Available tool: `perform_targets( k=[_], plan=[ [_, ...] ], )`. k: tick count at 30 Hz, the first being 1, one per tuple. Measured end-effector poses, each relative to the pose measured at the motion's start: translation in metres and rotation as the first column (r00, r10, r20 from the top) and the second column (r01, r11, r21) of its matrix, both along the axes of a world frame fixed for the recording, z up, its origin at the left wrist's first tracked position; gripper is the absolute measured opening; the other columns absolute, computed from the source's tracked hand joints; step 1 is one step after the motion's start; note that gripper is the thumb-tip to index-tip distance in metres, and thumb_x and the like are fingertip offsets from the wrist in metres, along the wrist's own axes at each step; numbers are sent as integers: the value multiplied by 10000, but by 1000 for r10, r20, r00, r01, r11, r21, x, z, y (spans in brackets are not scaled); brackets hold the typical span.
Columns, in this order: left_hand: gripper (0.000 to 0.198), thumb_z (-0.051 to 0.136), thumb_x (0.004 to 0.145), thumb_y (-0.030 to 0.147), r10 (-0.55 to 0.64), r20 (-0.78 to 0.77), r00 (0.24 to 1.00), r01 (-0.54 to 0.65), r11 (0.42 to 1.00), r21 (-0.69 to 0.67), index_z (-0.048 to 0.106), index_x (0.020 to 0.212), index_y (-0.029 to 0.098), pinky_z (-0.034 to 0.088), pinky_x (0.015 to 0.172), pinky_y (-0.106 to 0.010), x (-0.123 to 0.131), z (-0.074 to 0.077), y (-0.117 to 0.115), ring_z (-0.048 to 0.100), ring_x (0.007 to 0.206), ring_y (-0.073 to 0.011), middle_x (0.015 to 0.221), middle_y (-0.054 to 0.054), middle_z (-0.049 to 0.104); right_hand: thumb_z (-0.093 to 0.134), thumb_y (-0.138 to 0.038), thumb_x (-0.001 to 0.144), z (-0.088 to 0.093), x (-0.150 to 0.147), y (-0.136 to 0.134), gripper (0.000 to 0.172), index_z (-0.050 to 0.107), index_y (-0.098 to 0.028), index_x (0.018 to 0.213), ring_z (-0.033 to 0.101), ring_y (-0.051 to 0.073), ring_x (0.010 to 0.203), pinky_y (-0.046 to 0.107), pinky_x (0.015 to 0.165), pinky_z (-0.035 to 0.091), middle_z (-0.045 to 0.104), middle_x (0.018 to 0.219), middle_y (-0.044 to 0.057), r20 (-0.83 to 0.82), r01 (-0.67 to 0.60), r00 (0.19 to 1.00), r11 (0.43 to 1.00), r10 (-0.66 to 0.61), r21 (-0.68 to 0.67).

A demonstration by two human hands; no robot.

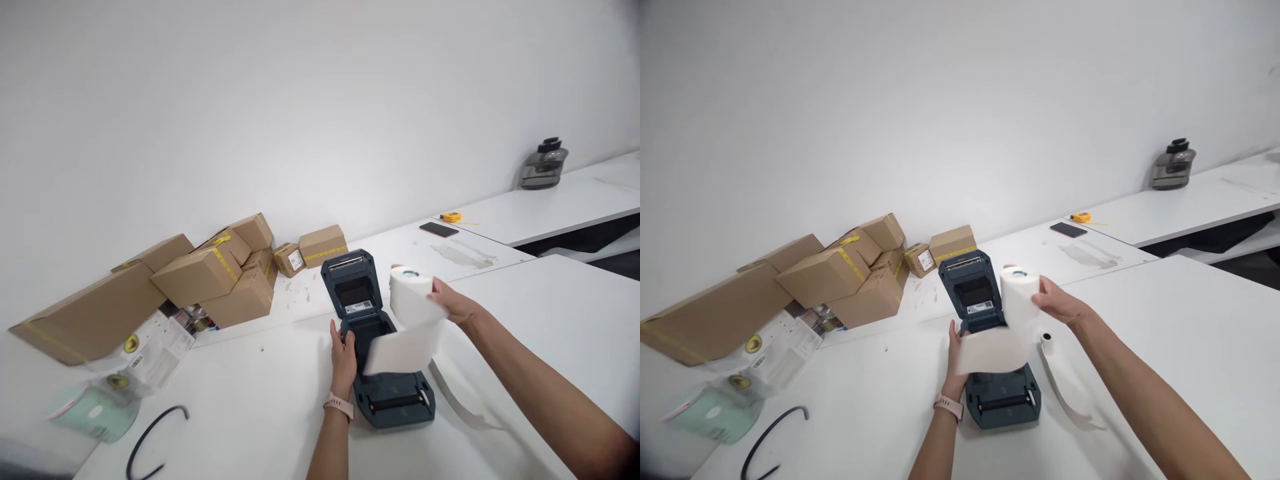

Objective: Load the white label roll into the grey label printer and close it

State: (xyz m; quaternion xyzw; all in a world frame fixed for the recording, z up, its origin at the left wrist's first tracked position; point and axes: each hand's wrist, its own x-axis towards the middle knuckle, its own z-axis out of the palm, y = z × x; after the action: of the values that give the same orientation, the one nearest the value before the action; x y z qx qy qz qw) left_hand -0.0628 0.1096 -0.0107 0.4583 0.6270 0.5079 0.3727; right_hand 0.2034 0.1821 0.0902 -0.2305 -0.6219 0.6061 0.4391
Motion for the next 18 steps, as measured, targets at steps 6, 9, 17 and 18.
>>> perform_targets(
  k=[6, 9, 17, 18],
  plan=[
    [795, 425, 924, 587, -28, -16, 999, 28, 999, -46, 127, 1554, 206, 338, 1115, -317, 0, 5, -4, 416, 1386, -220, 1545, -135, 381, 780, -484, 654, -41, 18, 33, 823, 453, -235, 1366, 660, 299, 1059, 406, 873, 543, 667, 1237, 119, 51, 304, 952, 949, -301, -80],
    [817, 441, 913, 598, -29, -8, 1000, 28, 999, -37, 127, 1553, 199, 355, 1101, -308, 0, 6, -4, 441, 1368, -219, 1537, -141, 393, 784, -372, 634, -73, 15, 49, 784, 462, -211, 1331, 628, 282, 1115, 409, 935, 513, 631, 1283, 123, 135, 369, 925, 924, -354, -104],
    [800, 426, 923, 588, -30, -18, 999, 30, 999, -45, 125, 1553, 198, 324, 1128, -315, -1, 3, -1, 381, 1411, -218, 1564, -141, 343, 841, -318, 556, -110, 4, 52, 798, 514, -187, 1272, 627, 324, 1111, 455, 929, 524, 649, 1240, 139, 289, 336, 911, 936, -294, -105],
    [799, 426, 923, 587, -33, -17, 999, 32, 999, -44, 127, 1553, 197, 322, 1129, -317, -1, 3, -2, 382, 1410, -218, 1562, -142, 348, 845, -344, 565, -110, 6, 50, 812, 509, -199, 1290, 612, 328, 1149, 460, 959, 510, 637, 1272, 139, 293, 326, 913, 940, -285, -101]
  ],
)
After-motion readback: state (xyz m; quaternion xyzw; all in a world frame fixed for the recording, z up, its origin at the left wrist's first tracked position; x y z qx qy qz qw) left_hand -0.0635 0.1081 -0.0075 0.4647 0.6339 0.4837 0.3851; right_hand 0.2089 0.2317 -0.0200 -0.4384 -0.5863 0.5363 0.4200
